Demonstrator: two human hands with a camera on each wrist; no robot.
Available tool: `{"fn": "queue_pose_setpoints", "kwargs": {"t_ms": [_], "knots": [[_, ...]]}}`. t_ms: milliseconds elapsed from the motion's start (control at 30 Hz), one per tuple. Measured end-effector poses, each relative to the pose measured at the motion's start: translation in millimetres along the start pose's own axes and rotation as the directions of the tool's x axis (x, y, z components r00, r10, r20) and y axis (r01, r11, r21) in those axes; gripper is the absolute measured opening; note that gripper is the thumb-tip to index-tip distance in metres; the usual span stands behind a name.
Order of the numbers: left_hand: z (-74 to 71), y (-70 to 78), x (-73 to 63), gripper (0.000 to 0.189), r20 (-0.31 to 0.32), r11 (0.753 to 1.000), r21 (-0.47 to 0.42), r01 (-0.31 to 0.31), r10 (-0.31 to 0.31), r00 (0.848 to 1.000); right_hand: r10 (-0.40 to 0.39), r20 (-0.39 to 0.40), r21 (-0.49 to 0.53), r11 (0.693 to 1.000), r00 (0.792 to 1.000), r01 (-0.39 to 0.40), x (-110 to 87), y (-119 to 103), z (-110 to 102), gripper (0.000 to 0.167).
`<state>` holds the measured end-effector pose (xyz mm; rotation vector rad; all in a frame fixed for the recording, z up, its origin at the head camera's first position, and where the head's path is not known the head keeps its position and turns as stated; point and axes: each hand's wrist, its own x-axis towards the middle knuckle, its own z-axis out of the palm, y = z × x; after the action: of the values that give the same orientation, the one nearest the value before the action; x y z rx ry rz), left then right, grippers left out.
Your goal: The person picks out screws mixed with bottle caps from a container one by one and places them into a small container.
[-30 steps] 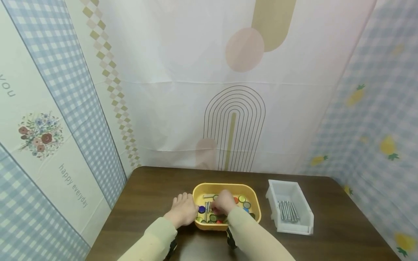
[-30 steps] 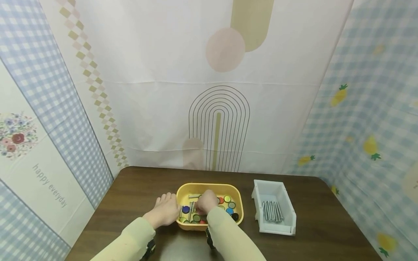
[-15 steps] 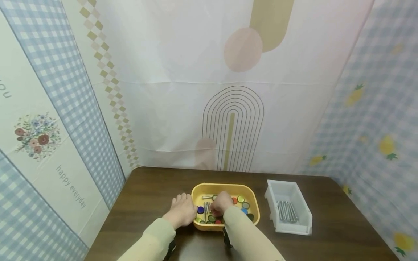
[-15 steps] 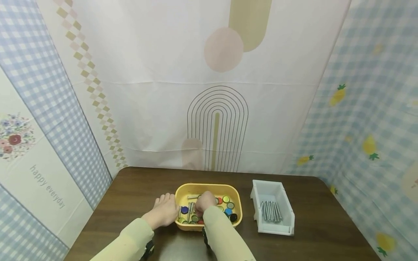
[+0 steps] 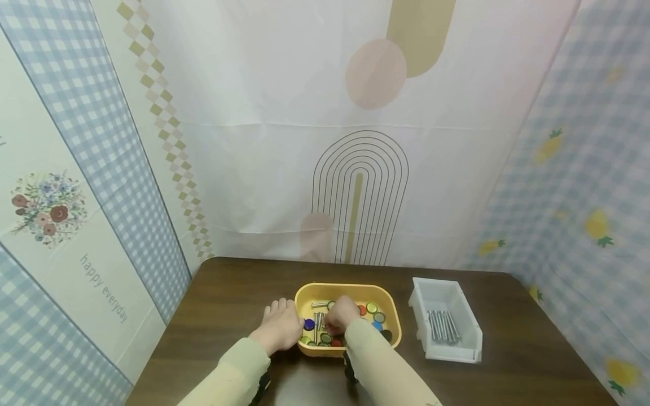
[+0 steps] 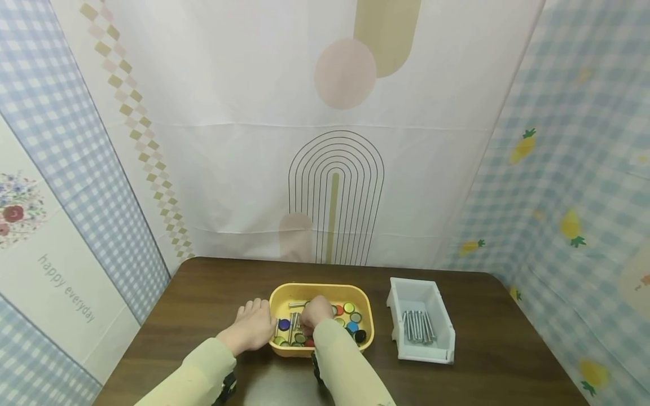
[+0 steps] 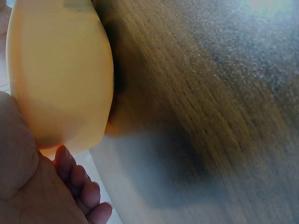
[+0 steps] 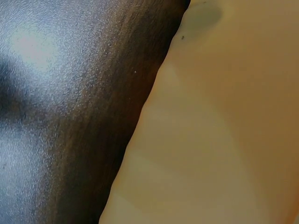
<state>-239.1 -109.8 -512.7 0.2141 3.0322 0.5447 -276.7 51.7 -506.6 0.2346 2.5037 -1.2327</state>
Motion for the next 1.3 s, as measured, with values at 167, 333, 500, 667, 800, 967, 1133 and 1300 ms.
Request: {"fn": "queue_pose_setpoints", "kwargs": {"t_ms": [167,333,500,667,800,967,1133,1300], "knots": [[2.0,-0.5,0.7,0.035,-0.003,1.000,0.004,0.002,-0.002,1.000,0.017,0.000,0.011,1.000,1.000,-0.017,1.1,1,0,0.007],[2.2,0.0,3.6,0.036,-0.007,1.000,0.008,0.001,-0.001,1.000,0.030,-0.016,0.034,0.999,0.999,-0.029,3.5,3,0,0.008],[0.8,0.8,3.2,0.036,-0.002,1.000,0.013,0.001,-0.001,1.000,0.029,-0.026,0.060,0.998,0.999,-0.027,4.8,6,0,0.009],[2.7,0.7,3.8,0.037,0.015,1.000,0.019,0.002,-0.003,1.000,0.000,0.015,0.085,0.996,1.000,-0.001,3.3,10,-5,0.006],[2.0,0.5,4.3,0.036,0.010,1.000,0.025,0.000,0.000,1.000,-0.052,0.056,0.152,0.987,0.997,0.043,-0.9,10,-20,0.009],[-0.3,0.5,4.0,0.035,0.004,1.000,0.019,-0.002,0.002,1.000,-0.112,0.094,0.218,0.972,0.989,0.089,-7.3,9,-50,0.014],[-0.5,-0.1,3.8,0.035,0.013,1.000,0.009,-0.001,0.001,1.000,-0.153,0.113,0.281,0.953,0.982,0.117,-8.1,15,-76,0.017],[1.8,-2.5,2.6,0.034,0.018,1.000,0.011,0.007,-0.007,1.000,-0.156,0.102,0.300,0.946,0.983,0.119,-8.4,24,-90,0.022]]}}
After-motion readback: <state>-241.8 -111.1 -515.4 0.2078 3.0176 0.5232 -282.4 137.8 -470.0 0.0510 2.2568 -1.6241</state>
